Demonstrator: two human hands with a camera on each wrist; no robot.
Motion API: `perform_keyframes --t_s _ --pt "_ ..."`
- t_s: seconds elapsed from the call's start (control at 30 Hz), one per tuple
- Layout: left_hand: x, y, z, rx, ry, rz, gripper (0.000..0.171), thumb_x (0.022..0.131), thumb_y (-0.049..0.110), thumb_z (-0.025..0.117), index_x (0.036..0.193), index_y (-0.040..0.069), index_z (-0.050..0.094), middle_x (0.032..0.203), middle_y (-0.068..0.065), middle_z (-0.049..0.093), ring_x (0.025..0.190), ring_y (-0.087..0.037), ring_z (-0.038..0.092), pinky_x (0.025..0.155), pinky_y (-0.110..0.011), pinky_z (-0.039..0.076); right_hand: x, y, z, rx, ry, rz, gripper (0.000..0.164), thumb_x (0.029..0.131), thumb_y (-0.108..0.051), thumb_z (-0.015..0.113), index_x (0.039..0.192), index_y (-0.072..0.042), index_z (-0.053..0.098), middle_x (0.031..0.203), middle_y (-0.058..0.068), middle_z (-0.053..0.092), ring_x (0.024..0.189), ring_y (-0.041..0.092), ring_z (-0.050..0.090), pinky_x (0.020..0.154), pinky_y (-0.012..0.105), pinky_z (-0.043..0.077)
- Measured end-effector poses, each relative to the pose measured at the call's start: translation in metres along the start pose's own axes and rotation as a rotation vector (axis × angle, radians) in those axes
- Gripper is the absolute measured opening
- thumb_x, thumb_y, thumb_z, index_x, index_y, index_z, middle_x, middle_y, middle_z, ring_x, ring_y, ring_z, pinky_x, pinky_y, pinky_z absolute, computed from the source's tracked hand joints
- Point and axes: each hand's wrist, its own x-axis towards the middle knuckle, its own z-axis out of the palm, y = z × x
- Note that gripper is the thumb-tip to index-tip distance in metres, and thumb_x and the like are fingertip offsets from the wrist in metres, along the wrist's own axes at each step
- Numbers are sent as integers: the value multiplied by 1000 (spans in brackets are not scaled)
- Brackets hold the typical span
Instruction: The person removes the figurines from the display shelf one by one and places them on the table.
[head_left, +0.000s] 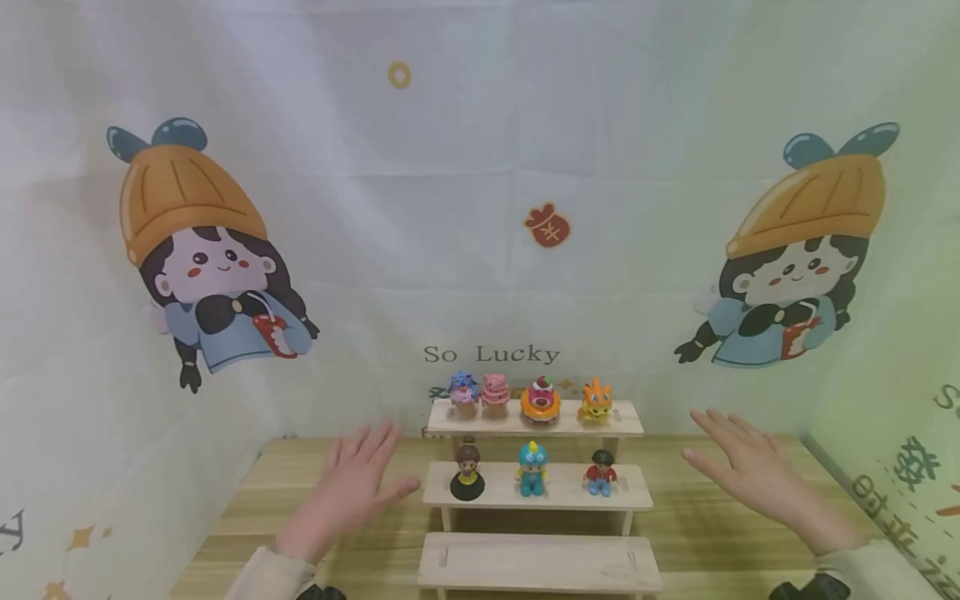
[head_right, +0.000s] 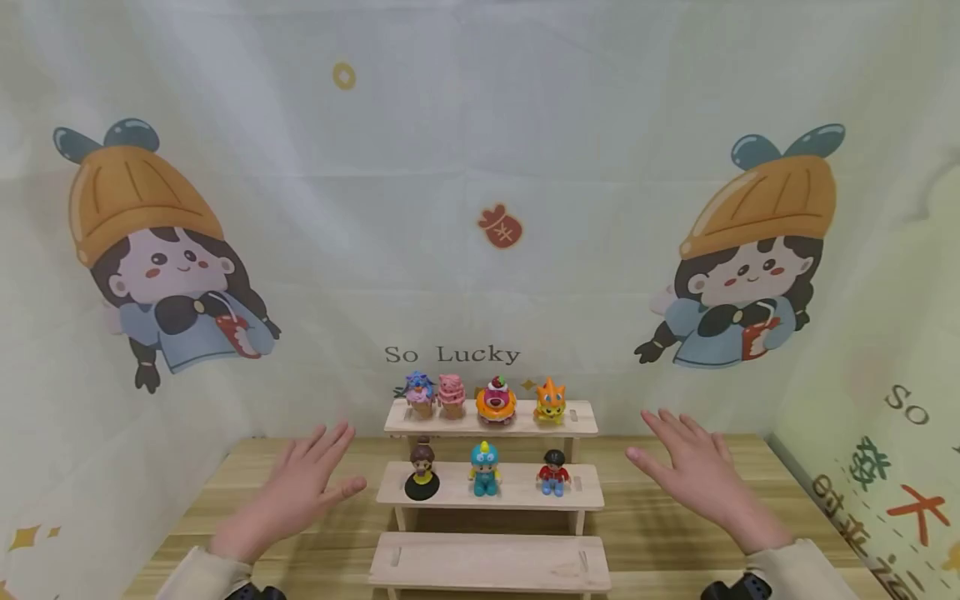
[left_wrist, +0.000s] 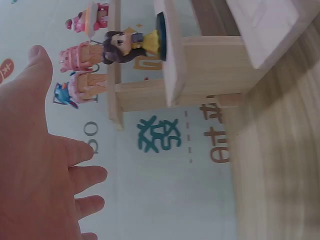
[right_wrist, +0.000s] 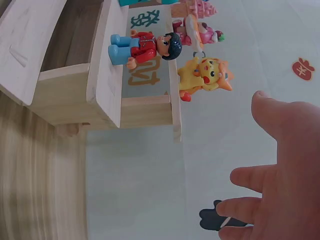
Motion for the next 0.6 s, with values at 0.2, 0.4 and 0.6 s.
perform_keyframes --t_s 0.2,0.4,0.6 --pt "-10 -7 24 -69 7 -11 60 90 54 55 119 0 59 134 -19 52 131 -43 38 110 -68 16 8 -1 5 -24 34 -43 63 95 -40 56 137 5 44 136 33 46 122 55 41 94 71 33" --pt "-18 -11 42 -131 13 4 28 92 32 60 99 6 64 106 -11 65 107 -34 55 101 -56 37 15 -2 9 -3 36 -28 61 93 -37 59 133 8 47 131 33 51 118 53 48 93 65 40" --pt "-20 -14 56 -151 -5 1 13 92 23 61 91 11 63 93 -3 65 95 -27 57 89 -54 44 21 -2 10 54 23 10 62 95 -38 57 133 9 46 133 33 48 120 53 45 95 65 40"
